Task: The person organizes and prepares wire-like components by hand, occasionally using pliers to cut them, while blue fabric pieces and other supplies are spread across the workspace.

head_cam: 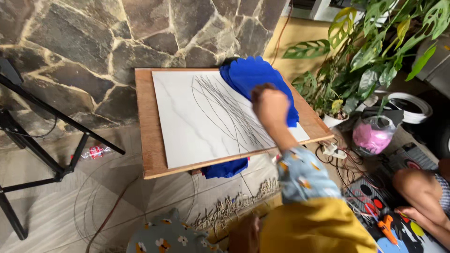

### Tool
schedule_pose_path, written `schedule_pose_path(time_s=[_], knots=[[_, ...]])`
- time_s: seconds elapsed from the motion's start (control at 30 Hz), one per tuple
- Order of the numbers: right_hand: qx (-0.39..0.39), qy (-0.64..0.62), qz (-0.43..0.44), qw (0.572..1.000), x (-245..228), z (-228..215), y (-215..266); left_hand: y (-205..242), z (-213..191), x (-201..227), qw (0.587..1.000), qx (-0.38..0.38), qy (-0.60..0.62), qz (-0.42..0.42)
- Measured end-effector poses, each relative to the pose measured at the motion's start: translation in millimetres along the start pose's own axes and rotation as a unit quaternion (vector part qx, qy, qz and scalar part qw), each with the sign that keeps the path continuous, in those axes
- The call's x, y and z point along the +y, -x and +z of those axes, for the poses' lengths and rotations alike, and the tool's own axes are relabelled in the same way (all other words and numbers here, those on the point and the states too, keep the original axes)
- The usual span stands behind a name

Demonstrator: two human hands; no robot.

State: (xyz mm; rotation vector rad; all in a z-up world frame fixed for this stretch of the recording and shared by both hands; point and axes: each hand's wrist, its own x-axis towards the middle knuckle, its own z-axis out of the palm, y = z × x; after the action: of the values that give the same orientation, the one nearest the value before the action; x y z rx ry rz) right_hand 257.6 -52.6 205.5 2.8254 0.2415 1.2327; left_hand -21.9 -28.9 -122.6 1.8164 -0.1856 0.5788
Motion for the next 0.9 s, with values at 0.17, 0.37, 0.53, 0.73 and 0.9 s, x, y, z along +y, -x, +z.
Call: schedule_pose_path(time_s=[0.17,0.37,0.53,0.73,0.9], knots=[[0.041,-0.272,0.069,0.959,36,-135,78,-99,-35,65,0.992,-0.004,-0.017,-0.122],[-0.074,-0.465,0.299,0.83,68,-129,230,-127,-54,104,0.997,0.001,-0.049,0.054],[-0.143,-0.503,0.361,0.772,59,-109,298,-168,-55,150,0.996,-0.075,-0.021,0.053],[-0.123,-0.564,0.378,0.724,33,-87,308,-190,-33,166,0.982,-0.174,0.072,-0.027],[-0.205,-0.506,0.396,0.738,22,-89,298,-168,-19,138,0.95,-0.236,0.172,-0.107]])
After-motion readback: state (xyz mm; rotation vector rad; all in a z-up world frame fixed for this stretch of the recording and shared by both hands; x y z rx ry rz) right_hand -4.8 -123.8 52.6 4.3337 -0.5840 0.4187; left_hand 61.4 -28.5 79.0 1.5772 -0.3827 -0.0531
